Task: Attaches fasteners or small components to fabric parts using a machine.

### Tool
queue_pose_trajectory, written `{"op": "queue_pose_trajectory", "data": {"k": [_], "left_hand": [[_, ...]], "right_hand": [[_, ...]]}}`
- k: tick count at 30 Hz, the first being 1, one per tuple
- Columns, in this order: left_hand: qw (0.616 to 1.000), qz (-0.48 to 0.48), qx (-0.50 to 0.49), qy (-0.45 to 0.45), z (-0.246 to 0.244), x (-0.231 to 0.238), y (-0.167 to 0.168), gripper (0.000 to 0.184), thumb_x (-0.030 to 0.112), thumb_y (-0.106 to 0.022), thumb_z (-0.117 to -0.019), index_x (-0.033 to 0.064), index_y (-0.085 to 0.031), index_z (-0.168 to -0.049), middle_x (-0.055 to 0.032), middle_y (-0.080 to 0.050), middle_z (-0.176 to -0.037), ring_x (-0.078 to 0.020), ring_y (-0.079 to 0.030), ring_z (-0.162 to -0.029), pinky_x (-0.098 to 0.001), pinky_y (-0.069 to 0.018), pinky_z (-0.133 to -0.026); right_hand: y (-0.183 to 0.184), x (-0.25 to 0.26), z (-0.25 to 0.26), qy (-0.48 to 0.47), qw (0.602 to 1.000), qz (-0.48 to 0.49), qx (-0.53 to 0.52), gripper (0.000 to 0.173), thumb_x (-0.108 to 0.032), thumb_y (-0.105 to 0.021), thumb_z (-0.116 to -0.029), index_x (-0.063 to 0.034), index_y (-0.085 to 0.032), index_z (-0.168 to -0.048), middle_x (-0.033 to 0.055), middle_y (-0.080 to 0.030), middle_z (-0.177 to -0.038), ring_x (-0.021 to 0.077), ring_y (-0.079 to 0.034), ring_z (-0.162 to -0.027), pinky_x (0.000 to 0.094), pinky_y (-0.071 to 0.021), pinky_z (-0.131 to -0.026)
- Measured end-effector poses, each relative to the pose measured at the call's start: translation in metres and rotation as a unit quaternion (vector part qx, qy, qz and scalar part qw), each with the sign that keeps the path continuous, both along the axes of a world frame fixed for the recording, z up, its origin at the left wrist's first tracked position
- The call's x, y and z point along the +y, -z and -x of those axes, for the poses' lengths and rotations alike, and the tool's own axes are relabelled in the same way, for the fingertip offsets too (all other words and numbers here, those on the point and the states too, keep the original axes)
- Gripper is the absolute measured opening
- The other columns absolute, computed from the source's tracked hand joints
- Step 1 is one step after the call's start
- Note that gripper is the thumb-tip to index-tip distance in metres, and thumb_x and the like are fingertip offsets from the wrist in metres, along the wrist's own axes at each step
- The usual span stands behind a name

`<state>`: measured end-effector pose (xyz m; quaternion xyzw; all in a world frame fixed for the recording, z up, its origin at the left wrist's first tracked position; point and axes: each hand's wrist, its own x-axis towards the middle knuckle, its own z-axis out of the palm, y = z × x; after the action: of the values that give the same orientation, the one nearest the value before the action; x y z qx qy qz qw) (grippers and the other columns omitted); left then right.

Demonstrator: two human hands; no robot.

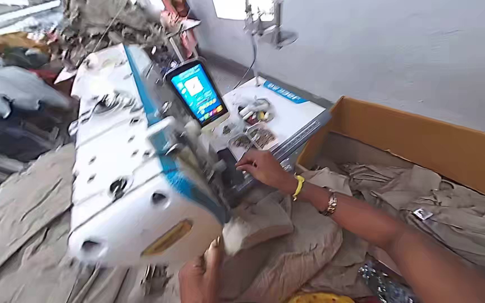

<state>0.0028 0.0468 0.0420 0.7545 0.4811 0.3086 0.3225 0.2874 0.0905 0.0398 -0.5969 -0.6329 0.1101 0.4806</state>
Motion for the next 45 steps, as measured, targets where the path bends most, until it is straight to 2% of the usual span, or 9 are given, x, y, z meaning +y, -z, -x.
{"op": "queue_pose_trajectory", "data": {"k": [3,7,15,21,31,35,39,42,45], "left_hand": [[0.984,-0.057,-0.031,0.163,0.017,-0.022,-0.014,0.043,0.030,-0.061,-0.1002,0.0036,-0.058,-0.067,-0.0003,-0.048,-0.052,-0.0020,-0.045,-0.048,-0.0198,-0.0378,-0.047],[0.986,-0.100,-0.030,0.132,0.018,-0.022,-0.003,0.042,0.043,-0.059,-0.1003,0.0082,-0.069,-0.078,0.0024,-0.055,-0.056,0.0001,-0.048,-0.049,-0.0176,-0.0408,-0.049],[0.983,-0.071,-0.137,0.098,0.048,-0.020,-0.004,0.030,0.037,-0.059,-0.1029,0.0129,-0.077,-0.098,0.0086,-0.077,-0.093,0.0080,-0.068,-0.087,-0.0142,-0.0574,-0.080],[0.992,0.001,-0.028,-0.126,0.102,0.022,0.022,0.031,0.034,-0.062,-0.0975,0.0063,-0.074,-0.095,0.0107,-0.068,-0.073,0.0124,-0.059,-0.063,-0.0089,-0.0479,-0.059],[0.990,-0.030,-0.021,-0.135,0.090,0.024,0.019,0.034,0.038,-0.062,-0.0980,0.0076,-0.076,-0.094,0.0087,-0.070,-0.076,0.0132,-0.058,-0.065,-0.0084,-0.0466,-0.060],[0.987,-0.072,0.071,-0.124,0.087,0.030,0.028,0.042,0.046,-0.057,-0.0975,0.0091,-0.076,-0.090,0.0031,-0.068,-0.070,0.0021,-0.058,-0.060,-0.0222,-0.0470,-0.058],[0.974,-0.147,0.162,-0.058,0.066,0.030,0.036,0.041,0.034,-0.051,-0.1016,0.0020,-0.076,-0.110,-0.0231,-0.071,-0.101,-0.0452,-0.070,-0.092,-0.0669,-0.0509,-0.077],[0.995,-0.071,0.065,0.032,0.043,0.025,0.039,0.059,0.044,-0.037,-0.1077,-0.0019,-0.061,-0.136,-0.0199,-0.064,-0.134,-0.0273,-0.060,-0.127,-0.0454,-0.0459,-0.109],[0.995,0.080,-0.043,0.034,0.021,0.023,0.028,0.062,0.044,-0.036,-0.1071,-0.0066,-0.050,-0.141,-0.0184,-0.061,-0.134,-0.0103,-0.057,-0.124,-0.0293,-0.0442,-0.108]], "right_hand": [[-0.004,-0.021,0.044,-0.070,0.980,-0.138,-0.125,0.017,-0.015,-0.069,-0.0922,-0.0014,-0.071,-0.083,0.0100,-0.070,-0.077,0.0199,-0.069,-0.071,0.0362,-0.0571,-0.065],[-0.006,-0.038,0.075,-0.172,0.884,-0.286,-0.327,0.019,-0.007,-0.056,-0.0975,-0.0081,-0.065,-0.081,0.0073,-0.065,-0.070,0.0224,-0.066,-0.069,0.0331,-0.0512,-0.060],[-0.008,-0.075,0.074,-0.365,0.930,0.039,0.023,0.031,-0.034,-0.062,-0.1017,-0.0034,-0.057,-0.099,0.0055,-0.063,-0.084,0.0108,-0.059,-0.084,0.0258,-0.0462,-0.080],[-0.005,-0.039,0.063,-0.184,0.966,0.168,0.074,0.023,-0.026,-0.072,-0.0935,-0.0080,-0.058,-0.093,-0.0076,-0.053,-0.071,-0.0030,-0.049,-0.064,0.0178,-0.0410,-0.062],[-0.012,-0.039,0.047,-0.171,0.964,0.187,0.074,0.011,-0.016,-0.063,-0.0988,-0.0105,-0.055,-0.094,-0.0119,-0.046,-0.064,-0.0061,-0.042,-0.055,0.0137,-0.0371,-0.055],[-0.005,-0.042,0.048,-0.167,0.970,0.175,0.024,0.016,-0.020,-0.058,-0.1009,-0.0045,-0.059,-0.103,-0.0023,-0.054,-0.074,0.0042,-0.050,-0.066,0.0252,-0.0436,-0.064],[0.001,-0.022,0.018,-0.021,0.980,0.089,-0.178,0.017,-0.016,-0.066,-0.0967,-0.0026,-0.074,-0.103,0.0151,-0.070,-0.088,0.0323,-0.069,-0.085,0.0515,-0.0557,-0.074],[0.020,0.007,-0.017,0.076,0.947,0.060,-0.307,0.029,-0.021,-0.074,-0.0929,-0.0019,-0.072,-0.115,0.0238,-0.065,-0.120,0.0466,-0.058,-0.118,0.0636,-0.0448,-0.093],[0.030,0.033,-0.029,0.092,0.929,0.072,-0.351,0.050,-0.028,-0.083,-0.0844,-0.0021,-0.069,-0.125,0.0226,-0.058,-0.142,0.0472,-0.044,-0.140,0.0710,-0.0327,-0.109]]}}
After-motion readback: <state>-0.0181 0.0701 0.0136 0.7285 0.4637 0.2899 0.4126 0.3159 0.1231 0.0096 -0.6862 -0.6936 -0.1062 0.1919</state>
